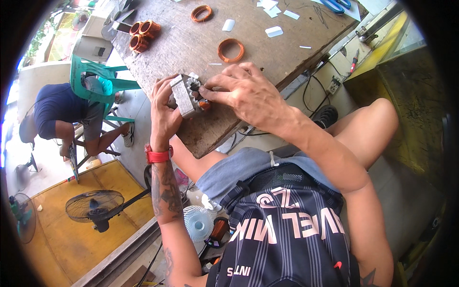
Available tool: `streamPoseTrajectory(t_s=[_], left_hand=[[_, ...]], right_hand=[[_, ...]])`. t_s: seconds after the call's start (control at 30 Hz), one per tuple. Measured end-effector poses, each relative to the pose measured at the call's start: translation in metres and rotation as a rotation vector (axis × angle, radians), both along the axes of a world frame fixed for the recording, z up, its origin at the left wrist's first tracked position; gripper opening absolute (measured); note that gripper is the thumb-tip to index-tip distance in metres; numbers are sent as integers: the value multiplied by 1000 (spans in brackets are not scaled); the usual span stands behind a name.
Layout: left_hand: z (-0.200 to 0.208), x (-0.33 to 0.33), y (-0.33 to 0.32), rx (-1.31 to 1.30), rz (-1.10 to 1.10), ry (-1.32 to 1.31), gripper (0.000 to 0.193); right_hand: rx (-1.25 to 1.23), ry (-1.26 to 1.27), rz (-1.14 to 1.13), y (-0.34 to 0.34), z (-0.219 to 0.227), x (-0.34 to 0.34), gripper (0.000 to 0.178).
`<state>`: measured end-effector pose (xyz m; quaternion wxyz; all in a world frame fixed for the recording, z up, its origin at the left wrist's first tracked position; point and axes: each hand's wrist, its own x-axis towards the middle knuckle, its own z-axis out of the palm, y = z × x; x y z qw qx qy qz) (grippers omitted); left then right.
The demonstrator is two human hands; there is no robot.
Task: The person sits on the floor and assembles a small electrical component by inserting copper wire coils into a metal core and securing them with white tape. They repeatedly pick up coils, fit them into slots, and wrap tape around the assembly.
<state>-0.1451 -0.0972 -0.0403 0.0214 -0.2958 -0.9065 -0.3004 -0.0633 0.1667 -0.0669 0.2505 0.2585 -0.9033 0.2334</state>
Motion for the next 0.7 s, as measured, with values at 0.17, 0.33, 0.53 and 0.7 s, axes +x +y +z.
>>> streamPoseTrajectory(t_s=[0.17, 0.33, 0.53, 0.7], left_hand=[[14, -1, -6, 493, 57, -411, 69], [54, 20, 8, 269, -277, -94, 119], [57, 48, 58, 646, 174, -366, 89], [50, 56, 70, 658, 336, -263, 81]], right_hand=[[-92, -19, 4, 4, 3, 5, 50], [-4, -67, 18, 1, 9, 13, 72], [-134, -138, -71, -11, 18, 10, 76], [-258, -115, -126, -22, 18, 2, 66]])
